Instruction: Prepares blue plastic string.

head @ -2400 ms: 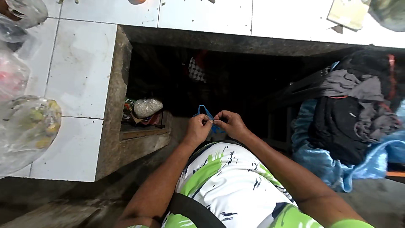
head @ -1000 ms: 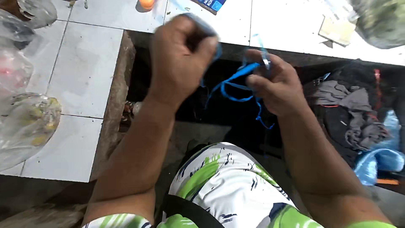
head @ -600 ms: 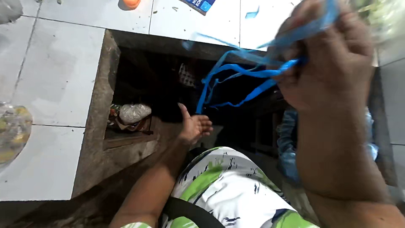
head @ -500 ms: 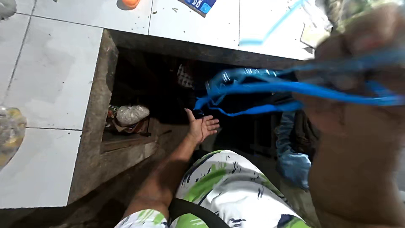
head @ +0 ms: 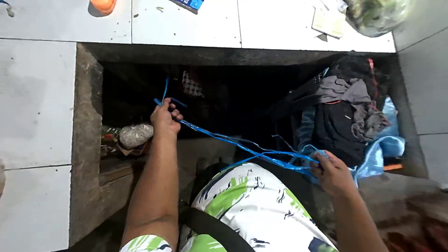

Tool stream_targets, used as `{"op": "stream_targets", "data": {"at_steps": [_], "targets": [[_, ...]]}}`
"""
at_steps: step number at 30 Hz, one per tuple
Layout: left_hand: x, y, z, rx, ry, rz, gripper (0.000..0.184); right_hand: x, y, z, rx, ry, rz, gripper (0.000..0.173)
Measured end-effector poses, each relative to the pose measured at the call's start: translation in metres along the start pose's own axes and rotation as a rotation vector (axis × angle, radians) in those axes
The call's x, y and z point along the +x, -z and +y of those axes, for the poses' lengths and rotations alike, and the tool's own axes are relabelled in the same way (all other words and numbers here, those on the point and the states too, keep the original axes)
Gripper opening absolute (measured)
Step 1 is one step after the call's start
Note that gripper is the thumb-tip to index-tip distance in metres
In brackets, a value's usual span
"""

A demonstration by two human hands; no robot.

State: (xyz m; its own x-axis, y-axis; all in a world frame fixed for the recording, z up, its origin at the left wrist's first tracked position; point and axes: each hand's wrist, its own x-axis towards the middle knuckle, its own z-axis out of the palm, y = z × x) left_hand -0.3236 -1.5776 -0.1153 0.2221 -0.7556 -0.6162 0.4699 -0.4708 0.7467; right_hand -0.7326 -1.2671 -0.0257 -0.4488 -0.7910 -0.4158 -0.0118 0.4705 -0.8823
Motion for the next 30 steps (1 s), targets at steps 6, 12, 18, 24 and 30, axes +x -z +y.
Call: {"op": "stream_targets", "data": {"at_steps": [6, 12, 18, 24, 30], "targets": [[-0.006, 0.025, 0.007, -0.065, -0.063, 0.045, 0.015, 0.017, 0.036, 0.048, 0.255, -0.097, 0.032, 0.02], [-0.016, 0.032, 0.016, -0.114, -0.139, 0.007, 0.02, 0.015, 0.058, 0.081, 0.174, -0.258, 0.095, 0.019], [-0.015, 0.029, 0.023, -0.193, -0.161, -0.001, 0.029, 0.012, 0.057, 0.103, 0.347, -0.274, 0.115, 0.029], [-0.007, 0.025, 0.04, -0.258, -0.187, -0.026, 0.036, 0.011, 0.056, 0.102, 0.416, -0.221, 0.01, 0.031], [0.002, 0.027, 0.079, -0.281, -0.3, 0.051, 0.032, 0.005, 0.077, 0.147, -0.35, -0.248, 0.056, 0.044]]}}
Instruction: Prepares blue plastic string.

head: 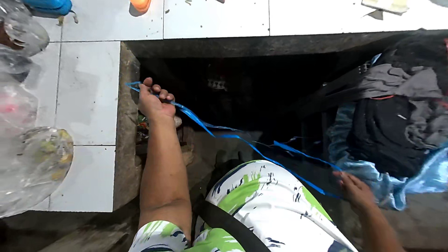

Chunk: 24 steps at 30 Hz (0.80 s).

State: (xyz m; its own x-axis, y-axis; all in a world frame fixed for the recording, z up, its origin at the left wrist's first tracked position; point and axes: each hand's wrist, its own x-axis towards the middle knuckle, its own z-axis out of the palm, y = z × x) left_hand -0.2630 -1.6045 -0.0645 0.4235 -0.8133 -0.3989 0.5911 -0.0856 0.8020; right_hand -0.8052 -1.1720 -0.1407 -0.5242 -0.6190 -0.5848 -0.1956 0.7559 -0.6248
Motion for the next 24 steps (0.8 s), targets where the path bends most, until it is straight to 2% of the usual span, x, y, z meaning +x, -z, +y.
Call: {"op": "stream_targets", "data": {"at_steps": [3, 5, 6, 8, 10, 13, 16, 17, 19, 22, 24], "targets": [[0.004, -0.002, 0.024, 0.184, -0.085, 0.014, 0.027, -0.007, 0.003, 0.038, -0.396, -0.161, -0.008, 0.068], [-0.005, -0.002, 0.037, 0.552, -0.142, -0.092, 0.027, -0.021, -0.001, 0.058, -0.74, -0.258, -0.031, 0.083], [-0.011, -0.002, 0.043, 0.779, -0.14, -0.158, 0.029, -0.026, -0.006, 0.064, -0.888, -0.261, -0.006, 0.081], [-0.022, -0.003, 0.048, 1.138, -0.135, -0.282, 0.044, -0.031, -0.016, 0.059, -0.987, -0.175, 0.089, 0.058], [-0.032, -0.003, 0.047, 1.327, -0.187, -0.43, 0.049, -0.027, -0.03, 0.033, -0.917, -0.048, 0.143, 0.043], [-0.057, -0.012, 0.043, 1.472, -0.313, -0.626, 0.041, -0.007, -0.05, -0.014, -0.658, 0.238, 0.144, 0.028], [-0.083, -0.024, 0.036, 1.523, -0.379, -0.772, 0.034, 0.001, -0.079, -0.088, -0.237, 0.344, 0.047, 0.027], [-0.091, -0.028, 0.034, 1.538, -0.38, -0.813, 0.032, 0.001, -0.089, -0.114, -0.1, 0.347, -0.04, 0.031], [-0.108, -0.036, 0.028, 1.537, -0.379, -0.877, 0.031, 0.0, -0.107, -0.16, 0.084, 0.388, -0.256, 0.052], [-0.139, -0.045, 0.014, 1.471, -0.449, -0.948, 0.029, -0.005, -0.136, -0.218, 0.245, 0.441, -0.539, 0.037], [-0.164, -0.046, 0.005, 1.444, -0.511, -1.048, 0.028, -0.014, -0.158, -0.254, 0.407, 0.346, -0.72, 0.059]]}}
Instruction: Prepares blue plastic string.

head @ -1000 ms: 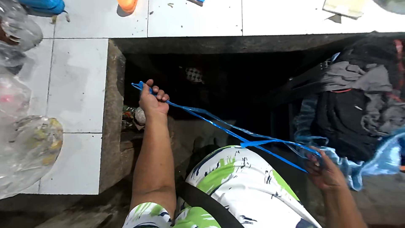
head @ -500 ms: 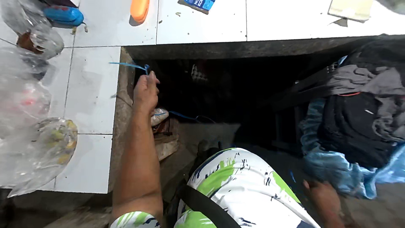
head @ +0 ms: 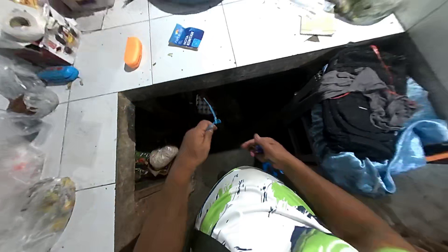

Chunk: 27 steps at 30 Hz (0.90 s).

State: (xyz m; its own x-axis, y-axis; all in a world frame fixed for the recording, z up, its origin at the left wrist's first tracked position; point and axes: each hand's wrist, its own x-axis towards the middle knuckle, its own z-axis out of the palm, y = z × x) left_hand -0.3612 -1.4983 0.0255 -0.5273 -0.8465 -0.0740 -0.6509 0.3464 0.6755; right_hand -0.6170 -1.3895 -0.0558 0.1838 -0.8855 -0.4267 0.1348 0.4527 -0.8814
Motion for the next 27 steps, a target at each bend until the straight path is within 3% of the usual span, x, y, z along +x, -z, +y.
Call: {"op": "stream_targets", "data": {"at_steps": [2, 5, 7, 10, 15, 18, 21, 23, 25, 27], "targets": [[-0.007, -0.013, 0.008, -0.004, -0.102, -0.08, 0.027, 0.022, -0.02, -0.013, 0.203, -0.047, -0.1, 0.068], [-0.019, -0.022, 0.003, 0.047, -0.179, -0.18, 0.028, 0.04, -0.033, -0.026, 0.29, 0.028, -0.156, 0.029], [-0.03, -0.019, -0.006, 0.096, -0.17, -0.182, 0.03, 0.045, -0.034, -0.029, 0.285, 0.09, -0.116, 0.018], [-0.045, -0.006, -0.023, 0.025, -0.07, -0.142, 0.032, 0.046, -0.026, -0.031, 0.319, 0.149, 0.049, 0.022], [-0.059, 0.01, -0.051, -0.144, -0.004, 0.006, 0.024, 0.049, -0.016, -0.037, 0.378, 0.169, 0.23, 0.023], [-0.056, 0.007, -0.054, 0.12, 0.031, 0.195, 0.019, 0.041, -0.017, -0.039, 0.225, 0.188, 0.304, 0.02], [-0.05, -0.004, -0.038, 0.35, 0.142, 0.377, 0.034, 0.045, -0.032, -0.041, 0.031, 0.297, 0.367, 0.021], [-0.048, -0.015, -0.016, 0.088, 0.26, 0.314, 0.035, 0.048, -0.048, -0.043, -0.087, 0.4, 0.358, 0.021], [-0.041, -0.024, 0.003, -0.531, 0.389, 0.15, 0.039, 0.046, -0.065, -0.044, -0.211, 0.482, 0.293, 0.018], [-0.032, -0.034, 0.005, -1.037, 0.472, 0.132, 0.035, 0.047, -0.077, -0.038, -0.285, 0.545, 0.22, 0.014]]}}
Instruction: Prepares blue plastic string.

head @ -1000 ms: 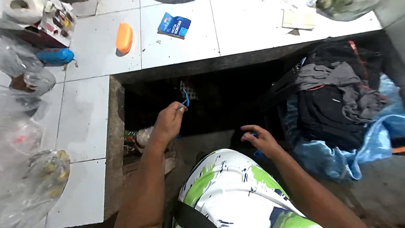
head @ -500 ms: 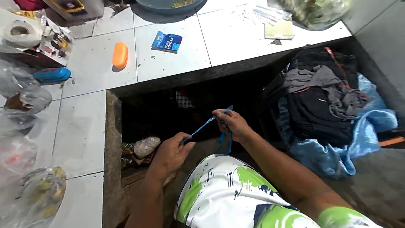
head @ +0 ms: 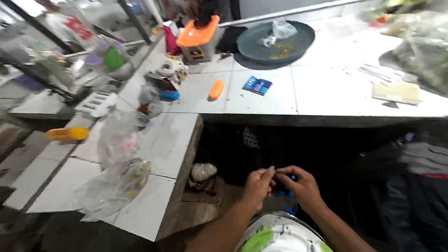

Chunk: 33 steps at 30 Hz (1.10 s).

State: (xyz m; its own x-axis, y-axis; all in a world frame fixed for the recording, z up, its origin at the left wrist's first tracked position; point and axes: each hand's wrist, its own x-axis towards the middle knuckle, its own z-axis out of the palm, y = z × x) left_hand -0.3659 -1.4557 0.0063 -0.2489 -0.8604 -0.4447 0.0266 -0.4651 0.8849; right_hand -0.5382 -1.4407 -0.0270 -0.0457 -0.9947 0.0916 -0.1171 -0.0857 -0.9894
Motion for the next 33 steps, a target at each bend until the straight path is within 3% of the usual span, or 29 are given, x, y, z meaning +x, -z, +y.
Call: {"op": "stream_targets", "data": {"at_steps": [2, 4, 11, 16, 20, 24, 27, 30, 33], "targets": [[0.007, -0.001, -0.002, -0.139, 0.004, 0.036, 0.026, -0.003, -0.008, 0.005, 0.002, 0.023, -0.023, 0.011], [0.011, -0.002, -0.003, -0.115, -0.038, 0.084, 0.02, -0.005, -0.009, 0.008, 0.006, 0.006, -0.027, 0.011], [0.012, -0.001, -0.014, 0.118, -0.252, 0.144, 0.02, -0.001, -0.008, 0.012, 0.111, -0.182, 0.001, 0.021], [0.016, 0.004, -0.02, 0.416, -0.47, 0.208, 0.024, 0.005, -0.004, 0.018, -0.066, -0.223, -0.084, 0.014], [0.015, 0.012, -0.008, 0.735, -0.346, 0.092, 0.035, 0.004, 0.0, 0.022, -0.152, -0.136, -0.136, 0.017], [0.016, 0.022, 0.012, 1.035, -0.135, -0.243, 0.031, 0.003, 0.002, 0.032, -0.318, 0.317, -0.156, 0.014], [0.017, 0.024, 0.022, 1.203, -0.132, -0.394, 0.025, 0.004, 0.004, 0.033, -0.295, 0.425, -0.283, 0.01], [0.012, 0.019, 0.03, 1.317, -0.108, -0.315, 0.024, 0.005, 0.001, 0.035, -0.275, 0.372, -0.302, 0.015], [0.008, 0.015, 0.029, 1.288, -0.199, -0.165, 0.024, 0.005, -0.003, 0.024, -0.222, 0.263, -0.252, 0.019]]}}
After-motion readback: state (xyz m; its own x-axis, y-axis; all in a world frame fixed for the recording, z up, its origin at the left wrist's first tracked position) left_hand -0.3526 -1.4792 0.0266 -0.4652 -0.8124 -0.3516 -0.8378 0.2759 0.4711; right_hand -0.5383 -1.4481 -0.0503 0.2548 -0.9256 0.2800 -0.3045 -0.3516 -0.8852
